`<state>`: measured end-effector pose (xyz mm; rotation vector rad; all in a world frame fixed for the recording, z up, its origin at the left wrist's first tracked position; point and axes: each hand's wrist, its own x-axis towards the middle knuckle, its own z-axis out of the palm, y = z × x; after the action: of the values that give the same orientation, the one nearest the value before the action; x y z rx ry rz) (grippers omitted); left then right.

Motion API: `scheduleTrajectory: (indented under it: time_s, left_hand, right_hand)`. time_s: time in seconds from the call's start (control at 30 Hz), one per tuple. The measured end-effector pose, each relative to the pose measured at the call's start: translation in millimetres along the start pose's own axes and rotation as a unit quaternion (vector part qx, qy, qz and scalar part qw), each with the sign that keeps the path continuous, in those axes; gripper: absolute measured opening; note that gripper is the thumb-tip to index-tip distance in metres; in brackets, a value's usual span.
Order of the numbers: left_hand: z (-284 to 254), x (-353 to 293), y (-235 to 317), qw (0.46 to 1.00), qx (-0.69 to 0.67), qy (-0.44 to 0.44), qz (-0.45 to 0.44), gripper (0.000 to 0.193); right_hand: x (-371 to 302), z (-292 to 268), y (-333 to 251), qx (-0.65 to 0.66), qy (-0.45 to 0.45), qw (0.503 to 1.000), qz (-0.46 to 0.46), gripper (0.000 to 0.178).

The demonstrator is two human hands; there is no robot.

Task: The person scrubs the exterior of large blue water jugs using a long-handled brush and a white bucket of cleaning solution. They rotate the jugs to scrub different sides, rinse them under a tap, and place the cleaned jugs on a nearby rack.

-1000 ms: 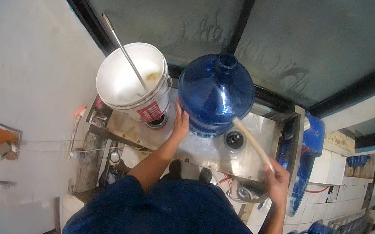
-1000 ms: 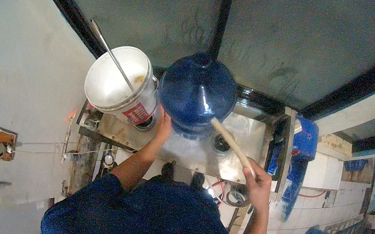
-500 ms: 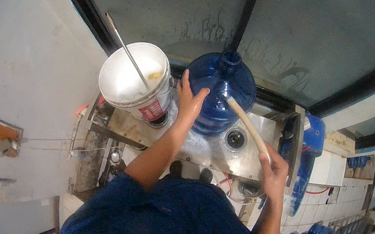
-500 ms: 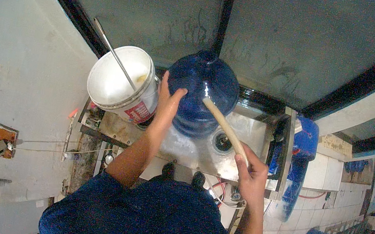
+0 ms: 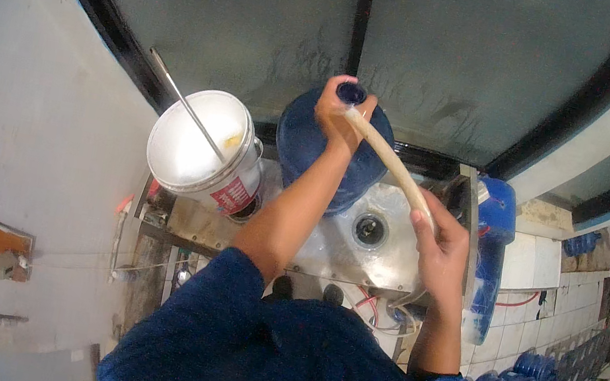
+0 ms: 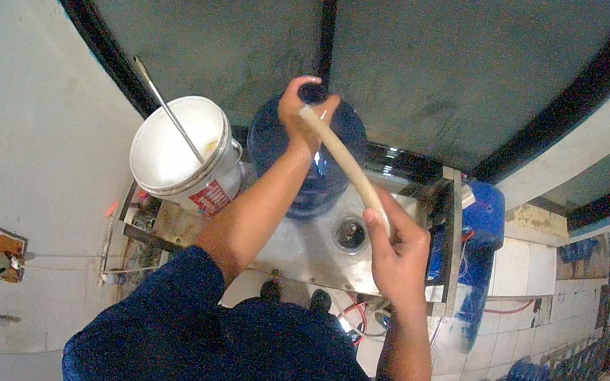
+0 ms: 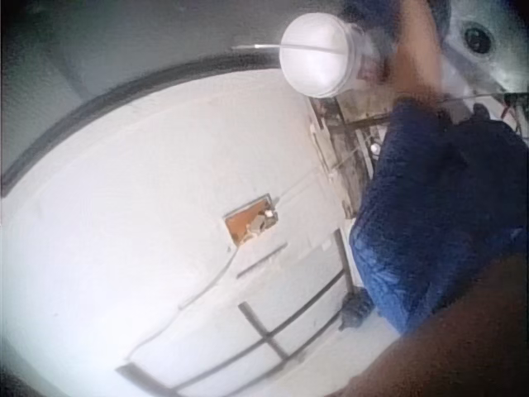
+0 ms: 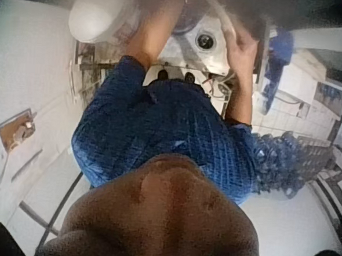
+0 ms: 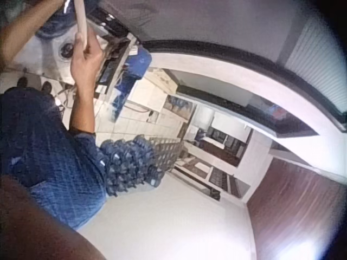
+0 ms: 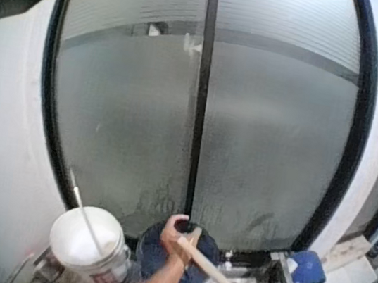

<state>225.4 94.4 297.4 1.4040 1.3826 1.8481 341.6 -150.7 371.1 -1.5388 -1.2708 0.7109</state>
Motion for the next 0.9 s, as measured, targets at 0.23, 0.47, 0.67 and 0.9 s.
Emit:
scheduleTrajectory:
  time_s: [0.23, 0.47, 0.67, 0.9]
  left_hand:
    - [-71.6, -4.3, -20.8, 0.926, -0.364, 0.003, -0.102, 0.046]
    - [-204.6, -5.4, -60.9, 0.906, -0.007, -0.375, -0.197, 0.037]
    - [-286.5, -21.1, -157.2, 0.676, 0.367, -0.63, -0.108, 0.067]
    - [-286.6, -65.9, -238.0, 0.686, 0.42, -0.586, -0.099, 0.071]
  right_hand:
    - [-1.7, -12.9, 30.1, 0.061, 0.014, 0.998, 0.018, 0.036]
    - [-20.5, -17.4, 60.1, 0.014, -0.056, 0.995, 0.082, 0.035]
    - [-34.5, -27.4, 116.3, 0.007, -0.049, 0.993, 0.104, 0.036]
    - [-19.7, -38.2, 163.1, -0.065, 0.031, 0.991, 0.111, 0.036]
